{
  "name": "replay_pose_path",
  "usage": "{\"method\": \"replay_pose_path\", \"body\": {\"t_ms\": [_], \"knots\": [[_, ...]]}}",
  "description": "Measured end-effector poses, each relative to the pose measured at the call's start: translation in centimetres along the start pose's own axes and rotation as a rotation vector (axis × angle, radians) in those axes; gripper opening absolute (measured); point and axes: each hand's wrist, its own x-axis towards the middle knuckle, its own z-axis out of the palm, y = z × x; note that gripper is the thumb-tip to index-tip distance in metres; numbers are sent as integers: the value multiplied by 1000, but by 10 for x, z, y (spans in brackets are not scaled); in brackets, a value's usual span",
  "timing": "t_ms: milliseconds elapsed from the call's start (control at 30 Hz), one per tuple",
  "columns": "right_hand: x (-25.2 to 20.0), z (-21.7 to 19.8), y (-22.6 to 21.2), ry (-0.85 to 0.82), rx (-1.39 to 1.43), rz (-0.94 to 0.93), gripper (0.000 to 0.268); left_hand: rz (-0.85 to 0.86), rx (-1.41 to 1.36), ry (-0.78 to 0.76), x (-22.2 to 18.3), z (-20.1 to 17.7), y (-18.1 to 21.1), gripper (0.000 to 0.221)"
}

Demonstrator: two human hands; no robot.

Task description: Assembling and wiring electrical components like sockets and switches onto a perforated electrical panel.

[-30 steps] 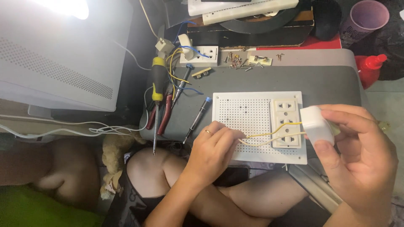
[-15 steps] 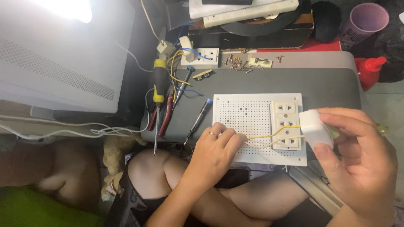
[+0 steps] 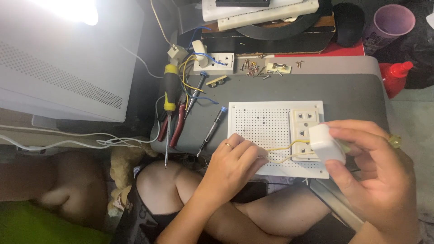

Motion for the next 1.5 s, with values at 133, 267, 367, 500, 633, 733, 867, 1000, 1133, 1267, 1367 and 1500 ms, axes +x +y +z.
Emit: {"method": "replay_pose_path", "body": {"t_ms": [133,267,367,500,633,733,867,1000,1133,1267,1367,1500], "knots": [[7,-1,-6,-88,-106,-104,33,18,69,9,-1,4,-2,16],[8,2,-4,-107,-132,-136,31,15,92,15,-2,2,-3,17],[10,4,-8,-143,-130,-124,28,-23,-1,-4,-1,0,-3,19],[12,10,-13,-183,-152,-133,29,-22,-43,-35,0,-3,-2,11],[12,15,-13,-204,-137,-149,29,-49,-103,-30,-1,-7,-4,12],[15,18,-12,-224,-149,-213,29,-44,-144,19,0,-9,-4,5],[14,25,-10,-241,-159,-229,29,-83,-143,70,-2,-6,-5,10],[13,30,1,-330,-189,-241,34,-103,-118,57,-5,-3,-6,13],[12,36,8,-383,-215,-220,35,-131,-94,28,-8,-2,-7,16],[14,44,10,-415,-251,-244,38,-149,-116,27,-7,-4,-6,17],[12,48,14,-443,-327,-239,44,-156,-136,32,-6,-5,-6,13],[9,50,20,-448,-385,-211,48,-92,-147,-6,-5,-8,-6,29]]}}
